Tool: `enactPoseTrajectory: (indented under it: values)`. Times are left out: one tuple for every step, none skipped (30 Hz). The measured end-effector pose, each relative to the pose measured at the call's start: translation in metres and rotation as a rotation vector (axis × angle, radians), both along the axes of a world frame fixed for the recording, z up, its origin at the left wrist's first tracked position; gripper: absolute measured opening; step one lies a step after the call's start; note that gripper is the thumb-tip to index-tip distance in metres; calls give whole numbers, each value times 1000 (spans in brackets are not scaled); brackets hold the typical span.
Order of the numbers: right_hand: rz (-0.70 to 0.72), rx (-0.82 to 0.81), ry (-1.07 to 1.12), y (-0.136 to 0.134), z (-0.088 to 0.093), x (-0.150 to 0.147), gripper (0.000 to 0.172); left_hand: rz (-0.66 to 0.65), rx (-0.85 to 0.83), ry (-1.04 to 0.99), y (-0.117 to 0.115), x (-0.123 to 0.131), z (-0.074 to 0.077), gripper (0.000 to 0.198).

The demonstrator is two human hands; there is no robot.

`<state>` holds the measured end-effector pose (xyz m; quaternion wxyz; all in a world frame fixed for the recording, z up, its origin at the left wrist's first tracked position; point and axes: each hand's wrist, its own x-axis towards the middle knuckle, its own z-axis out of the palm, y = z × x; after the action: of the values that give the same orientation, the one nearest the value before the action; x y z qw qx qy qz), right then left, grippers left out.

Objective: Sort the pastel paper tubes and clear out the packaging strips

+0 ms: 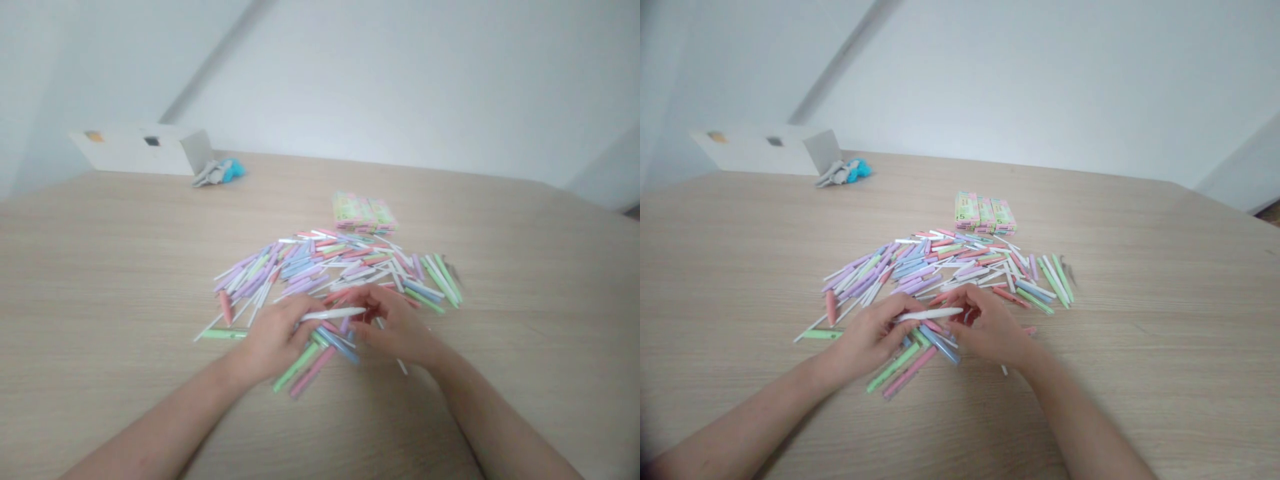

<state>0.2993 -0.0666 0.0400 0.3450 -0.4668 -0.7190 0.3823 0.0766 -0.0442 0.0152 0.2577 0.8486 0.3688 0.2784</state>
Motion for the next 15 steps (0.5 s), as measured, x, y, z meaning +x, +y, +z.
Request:
enactPoseTrajectory:
  values:
    - [-27, 28, -22, 0, 2, 0, 16, 1, 1, 0, 0, 0, 0, 19]
    - [-54, 59, -42, 0, 3, 1, 9, 0, 3, 2, 0, 0, 0, 19]
    - [-79, 84, -61, 0, 3, 1, 6, -1, 6, 2, 0, 0, 0, 19]
    - [-98, 102, -76, 0, 2, 1, 7, -3, 11, 1, 0, 0, 0, 19]
    - [-108, 110, -86, 1, 0, 2, 7, -5, 16, 0, 0, 0, 0, 19]
    - [-111, 108, -92, 1, -3, 2, 7, -7, 22, -1, 0, -1, 0, 19]
    - [-114, 103, -97, 1, -6, 3, 9, -10, 27, 0, -1, -1, 0, 20]
    - [-114, 96, -102, 2, -8, 3, 11, -13, 32, 0, -1, -2, 0, 20]
    - [-114, 91, -109, 2, -10, 3, 13, -18, 36, 2, -1, -2, 1, 20]
    - [-116, 88, -123, 2, -11, 3, 16, -21, 40, 3, -1, -2, 1, 20]
    - [-122, 88, -141, 2, -11, 2, 19, -23, 44, 1, -1, -2, 1, 21]
    - [-129, 90, -161, 2, -11, 2, 22, -26, 48, -2, -1, -2, 1, 21]
    - [-133, 95, -180, 2, -10, 1, 26, -30, 53, -5, -1, -2, 1, 20]
    - [-134, 104, -197, 1, -10, 0, 30, -34, 60, -8, -1, -2, 1, 20]
    - [-131, 113, -213, 1, -9, -1, 34, -38, 68, -9, -1, -2, 1, 20]
